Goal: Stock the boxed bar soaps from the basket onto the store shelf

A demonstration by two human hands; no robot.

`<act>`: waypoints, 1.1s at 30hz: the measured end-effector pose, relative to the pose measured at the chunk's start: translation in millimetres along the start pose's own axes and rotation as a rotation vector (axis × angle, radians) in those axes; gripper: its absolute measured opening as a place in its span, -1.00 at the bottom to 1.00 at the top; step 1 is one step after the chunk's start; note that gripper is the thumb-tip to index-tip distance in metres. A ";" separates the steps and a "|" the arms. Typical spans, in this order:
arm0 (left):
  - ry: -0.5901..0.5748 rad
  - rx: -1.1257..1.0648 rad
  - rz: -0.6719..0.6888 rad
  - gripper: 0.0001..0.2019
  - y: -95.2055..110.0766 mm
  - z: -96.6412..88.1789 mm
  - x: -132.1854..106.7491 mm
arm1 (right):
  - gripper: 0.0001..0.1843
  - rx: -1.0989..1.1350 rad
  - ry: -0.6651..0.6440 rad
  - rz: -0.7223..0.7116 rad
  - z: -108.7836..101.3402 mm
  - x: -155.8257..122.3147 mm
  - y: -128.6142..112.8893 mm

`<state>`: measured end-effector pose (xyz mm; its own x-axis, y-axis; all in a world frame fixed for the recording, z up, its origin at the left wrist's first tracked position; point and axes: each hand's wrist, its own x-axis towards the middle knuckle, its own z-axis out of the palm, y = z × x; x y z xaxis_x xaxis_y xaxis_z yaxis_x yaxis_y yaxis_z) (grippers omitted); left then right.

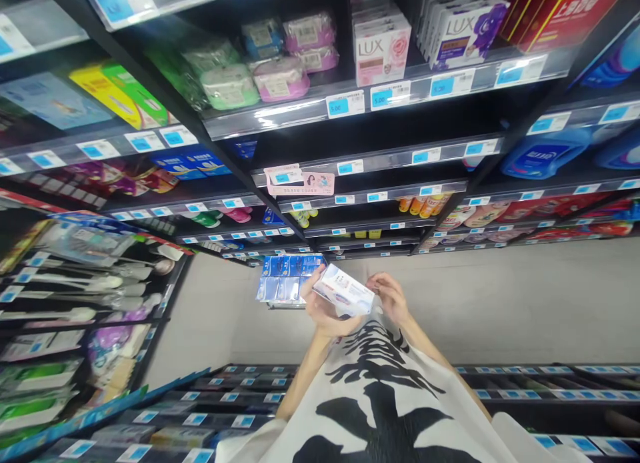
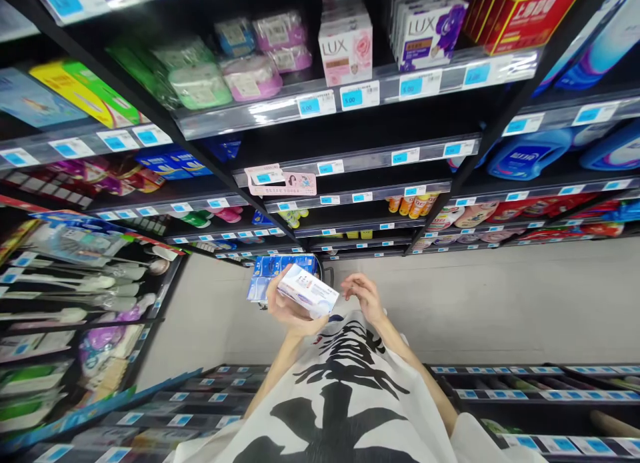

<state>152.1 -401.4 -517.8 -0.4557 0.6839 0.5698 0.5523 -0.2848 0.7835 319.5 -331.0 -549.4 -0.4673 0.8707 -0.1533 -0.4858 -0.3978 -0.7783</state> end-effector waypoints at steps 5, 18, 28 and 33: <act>-0.165 0.135 0.318 0.10 17.4 4.5 19.4 | -0.25 -0.038 -0.019 -0.029 2.1 -1.8 3.3; -0.284 0.175 0.158 0.21 19.6 11.8 18.7 | -0.61 0.100 0.065 0.327 16.6 3.1 10.1; -0.319 0.173 0.119 0.11 21.8 9.3 14.4 | -0.65 0.026 0.025 0.383 19.4 -3.8 5.8; -0.280 0.171 0.153 0.13 17.8 8.5 14.8 | -0.62 0.050 0.104 0.270 16.2 1.3 9.6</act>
<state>161.1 -390.7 -497.6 -0.1629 0.8061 0.5689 0.7190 -0.2979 0.6279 302.3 -338.3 -547.2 -0.5079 0.7551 -0.4145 -0.3910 -0.6309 -0.6701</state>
